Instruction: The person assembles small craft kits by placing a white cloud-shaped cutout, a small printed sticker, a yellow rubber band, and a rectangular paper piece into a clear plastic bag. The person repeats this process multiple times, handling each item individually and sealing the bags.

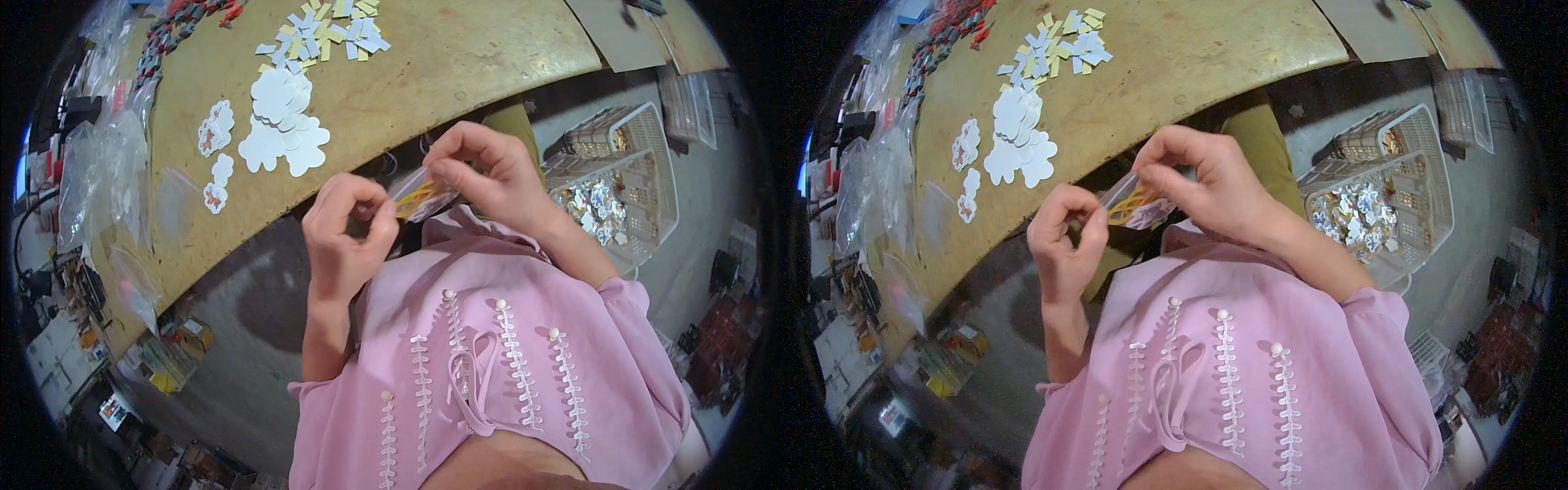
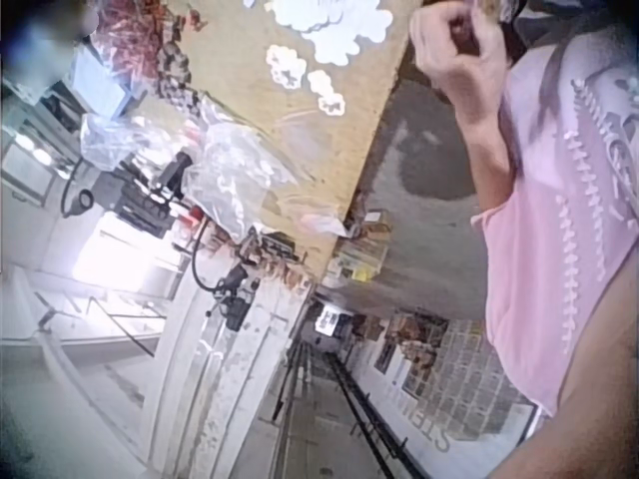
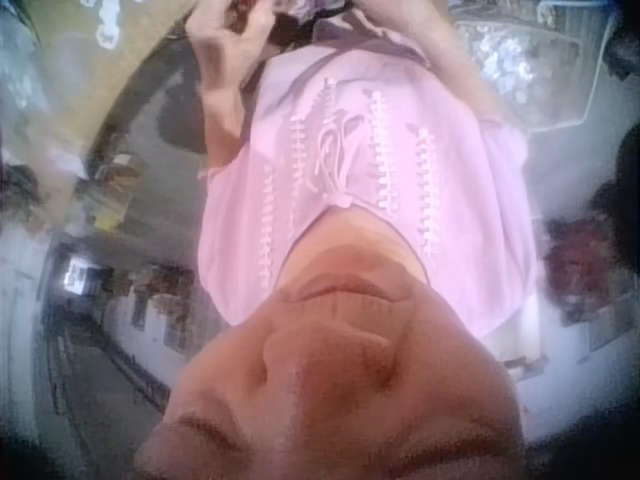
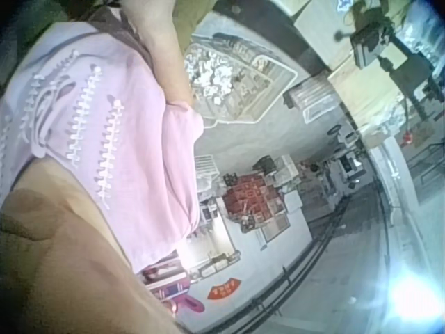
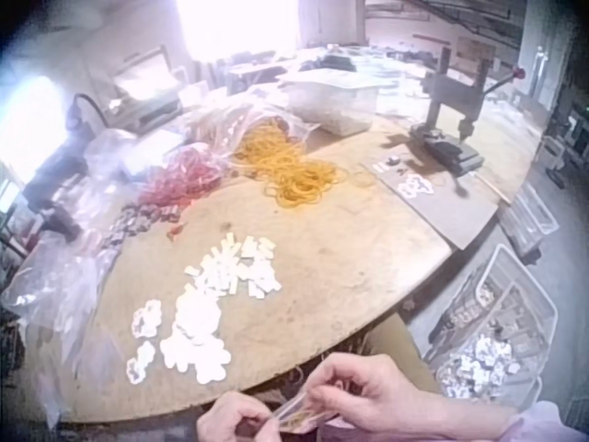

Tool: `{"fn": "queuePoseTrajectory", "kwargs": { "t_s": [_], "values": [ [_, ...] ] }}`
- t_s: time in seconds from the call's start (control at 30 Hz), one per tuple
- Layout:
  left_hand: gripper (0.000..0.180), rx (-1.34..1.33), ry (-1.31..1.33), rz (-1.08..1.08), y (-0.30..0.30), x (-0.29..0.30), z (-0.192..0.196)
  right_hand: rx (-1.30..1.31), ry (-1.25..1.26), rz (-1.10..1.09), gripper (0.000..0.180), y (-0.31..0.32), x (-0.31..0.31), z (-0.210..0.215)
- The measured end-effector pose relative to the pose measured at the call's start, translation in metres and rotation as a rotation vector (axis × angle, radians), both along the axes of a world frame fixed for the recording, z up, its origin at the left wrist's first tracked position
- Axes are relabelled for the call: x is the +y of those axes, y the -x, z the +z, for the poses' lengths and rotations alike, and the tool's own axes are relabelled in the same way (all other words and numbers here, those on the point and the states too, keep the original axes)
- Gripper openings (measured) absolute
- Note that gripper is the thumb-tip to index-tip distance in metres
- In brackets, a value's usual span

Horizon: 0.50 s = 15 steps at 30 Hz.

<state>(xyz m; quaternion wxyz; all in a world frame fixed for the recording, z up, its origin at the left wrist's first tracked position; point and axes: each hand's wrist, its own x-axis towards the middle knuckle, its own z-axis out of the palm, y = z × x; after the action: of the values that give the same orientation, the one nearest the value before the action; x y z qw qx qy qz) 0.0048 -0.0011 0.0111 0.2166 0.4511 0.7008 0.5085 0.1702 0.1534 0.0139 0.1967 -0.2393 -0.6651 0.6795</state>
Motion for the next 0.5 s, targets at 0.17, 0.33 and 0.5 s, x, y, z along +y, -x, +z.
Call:
{"fn": "queuePoseTrajectory", "kwargs": {
  "t_s": [0.17,0.33,0.5],
  "values": [
    [0.026,-0.682,-0.028,0.110,0.001,-0.017,-0.009,0.063,0.407,-0.085,0.012,-0.001,0.014,-0.013],
    [0.037,-0.503,0.084,-0.072,-0.029,-0.001,-0.008,0.130,0.672,-0.081,0.016,0.000,0.011,-0.009],
    [0.030,0.110,-0.241,-0.076,-0.022,0.007,-0.008,0.083,0.751,-0.148,0.030,0.001,0.005,0.006]
  ]
}}
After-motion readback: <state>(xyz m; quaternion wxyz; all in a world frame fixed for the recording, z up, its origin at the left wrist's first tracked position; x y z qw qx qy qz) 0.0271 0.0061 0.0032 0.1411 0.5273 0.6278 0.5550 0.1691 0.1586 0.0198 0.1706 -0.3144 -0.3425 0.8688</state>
